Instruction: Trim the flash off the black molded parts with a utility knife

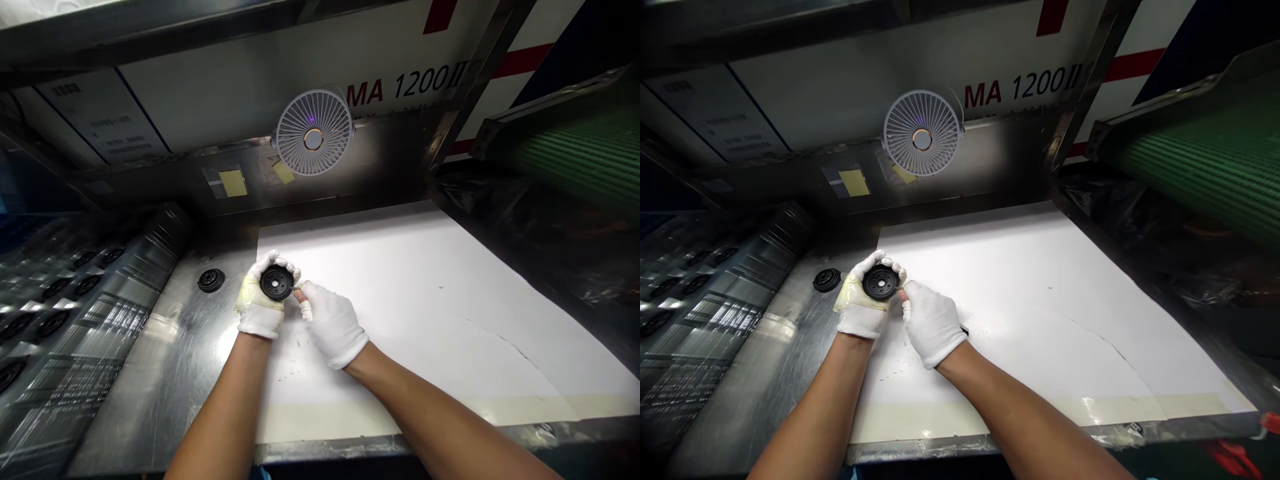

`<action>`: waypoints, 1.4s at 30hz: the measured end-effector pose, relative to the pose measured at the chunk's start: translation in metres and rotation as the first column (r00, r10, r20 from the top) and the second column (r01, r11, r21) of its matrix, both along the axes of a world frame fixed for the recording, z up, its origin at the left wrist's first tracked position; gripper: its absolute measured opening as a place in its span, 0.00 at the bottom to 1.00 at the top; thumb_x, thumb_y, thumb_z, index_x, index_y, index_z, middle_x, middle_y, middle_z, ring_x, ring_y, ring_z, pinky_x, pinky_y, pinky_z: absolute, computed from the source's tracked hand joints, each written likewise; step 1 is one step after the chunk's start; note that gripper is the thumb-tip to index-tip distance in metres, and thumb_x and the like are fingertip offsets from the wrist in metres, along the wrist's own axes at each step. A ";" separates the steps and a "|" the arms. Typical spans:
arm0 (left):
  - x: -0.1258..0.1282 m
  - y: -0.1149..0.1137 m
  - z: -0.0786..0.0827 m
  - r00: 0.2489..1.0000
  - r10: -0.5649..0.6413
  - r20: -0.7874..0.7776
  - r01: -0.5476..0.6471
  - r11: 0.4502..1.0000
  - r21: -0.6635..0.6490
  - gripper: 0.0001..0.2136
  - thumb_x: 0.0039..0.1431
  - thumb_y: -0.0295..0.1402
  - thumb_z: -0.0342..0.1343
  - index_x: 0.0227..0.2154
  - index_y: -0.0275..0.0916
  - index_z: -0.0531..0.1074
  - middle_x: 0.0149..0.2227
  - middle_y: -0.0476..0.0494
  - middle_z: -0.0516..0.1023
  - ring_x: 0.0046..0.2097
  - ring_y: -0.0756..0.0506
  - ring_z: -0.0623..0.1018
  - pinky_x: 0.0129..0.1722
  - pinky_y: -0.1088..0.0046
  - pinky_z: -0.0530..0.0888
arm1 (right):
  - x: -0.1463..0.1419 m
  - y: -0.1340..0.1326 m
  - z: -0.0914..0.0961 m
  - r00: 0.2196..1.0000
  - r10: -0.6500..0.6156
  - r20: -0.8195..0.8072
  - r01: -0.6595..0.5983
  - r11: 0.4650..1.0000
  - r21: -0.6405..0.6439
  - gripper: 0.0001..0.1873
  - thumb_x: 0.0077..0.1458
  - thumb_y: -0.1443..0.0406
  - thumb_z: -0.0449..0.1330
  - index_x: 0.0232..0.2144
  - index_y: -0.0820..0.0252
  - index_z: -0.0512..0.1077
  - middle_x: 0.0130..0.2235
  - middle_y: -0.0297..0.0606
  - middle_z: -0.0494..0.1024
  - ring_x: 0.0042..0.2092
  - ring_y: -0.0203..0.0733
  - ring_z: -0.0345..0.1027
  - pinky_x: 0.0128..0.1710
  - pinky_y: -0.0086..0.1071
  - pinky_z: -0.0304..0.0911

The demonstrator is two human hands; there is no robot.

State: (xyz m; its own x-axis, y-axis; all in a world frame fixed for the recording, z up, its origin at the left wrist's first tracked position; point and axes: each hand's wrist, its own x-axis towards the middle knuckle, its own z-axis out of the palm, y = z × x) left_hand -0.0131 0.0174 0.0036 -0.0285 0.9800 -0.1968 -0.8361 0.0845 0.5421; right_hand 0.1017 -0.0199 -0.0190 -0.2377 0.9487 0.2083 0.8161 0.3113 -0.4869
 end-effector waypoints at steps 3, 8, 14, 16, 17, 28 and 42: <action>0.003 0.002 -0.002 0.998 0.064 0.021 -0.064 0.998 0.020 0.02 0.49 0.28 0.55 0.24 0.36 0.67 0.23 0.49 0.67 0.27 0.51 0.71 0.32 0.72 0.71 | -0.005 -0.004 0.002 0.999 0.033 0.005 -0.033 0.999 0.003 0.10 0.61 0.62 0.44 0.33 0.55 0.64 0.31 0.29 0.72 0.30 0.36 0.65 0.26 0.30 0.48; 0.002 -0.001 -0.006 0.996 0.069 -0.055 -0.066 0.996 0.058 0.05 0.47 0.27 0.55 0.30 0.37 0.69 0.25 0.48 0.70 0.30 0.48 0.73 0.36 0.65 0.71 | -0.008 -0.005 0.002 0.999 0.041 0.033 -0.040 0.999 -0.018 0.11 0.61 0.62 0.44 0.32 0.55 0.64 0.31 0.30 0.73 0.30 0.37 0.66 0.26 0.32 0.48; -0.006 -0.003 -0.005 0.990 -0.100 -0.102 0.102 0.995 0.008 0.12 0.45 0.29 0.49 0.34 0.34 0.70 0.29 0.39 0.72 0.32 0.42 0.74 0.31 0.59 0.71 | -0.003 -0.002 -0.003 1.000 0.020 -0.020 -0.021 1.000 -0.013 0.11 0.62 0.62 0.43 0.36 0.55 0.64 0.31 0.31 0.72 0.31 0.37 0.66 0.27 0.30 0.50; -0.005 -0.002 -0.004 0.998 -0.029 -0.049 0.030 0.999 0.018 0.09 0.45 0.28 0.49 0.30 0.35 0.69 0.25 0.43 0.69 0.30 0.44 0.73 0.31 0.62 0.71 | -0.003 -0.002 -0.005 0.999 0.002 -0.033 -0.002 1.000 -0.008 0.12 0.62 0.61 0.42 0.34 0.56 0.64 0.31 0.31 0.72 0.31 0.38 0.66 0.28 0.30 0.50; -0.004 -0.001 -0.003 0.999 0.010 -0.031 -0.010 1.000 0.005 0.07 0.45 0.28 0.49 0.29 0.35 0.69 0.24 0.44 0.68 0.29 0.46 0.72 0.31 0.64 0.71 | -0.003 -0.002 -0.005 0.999 -0.001 -0.033 0.000 1.000 -0.009 0.13 0.62 0.61 0.42 0.33 0.56 0.64 0.30 0.31 0.72 0.31 0.38 0.65 0.28 0.30 0.50; -0.001 -0.001 -0.002 0.991 0.127 -0.040 -0.127 0.992 -0.004 0.04 0.46 0.27 0.50 0.28 0.38 0.66 0.23 0.47 0.67 0.27 0.48 0.71 0.31 0.67 0.70 | -0.004 -0.005 -0.003 0.997 0.056 -0.058 -0.057 0.998 -0.023 0.11 0.61 0.62 0.43 0.33 0.55 0.64 0.30 0.30 0.72 0.31 0.37 0.65 0.29 0.29 0.50; 0.002 -0.002 -0.002 0.985 0.168 -0.048 -0.166 0.985 0.042 0.04 0.46 0.27 0.51 0.27 0.38 0.66 0.22 0.48 0.67 0.27 0.47 0.71 0.30 0.68 0.69 | -0.005 -0.003 -0.004 0.994 0.040 -0.104 -0.043 0.999 -0.024 0.11 0.61 0.61 0.44 0.29 0.56 0.62 0.28 0.29 0.71 0.28 0.36 0.63 0.26 0.29 0.47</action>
State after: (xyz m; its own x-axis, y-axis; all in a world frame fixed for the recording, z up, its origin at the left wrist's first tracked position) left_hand -0.0111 0.0159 0.0011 -0.2014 0.9674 -0.1536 -0.8080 -0.0754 0.5843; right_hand 0.0971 -0.0225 -0.0227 -0.2553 0.9440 0.2088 0.7474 0.3297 -0.5768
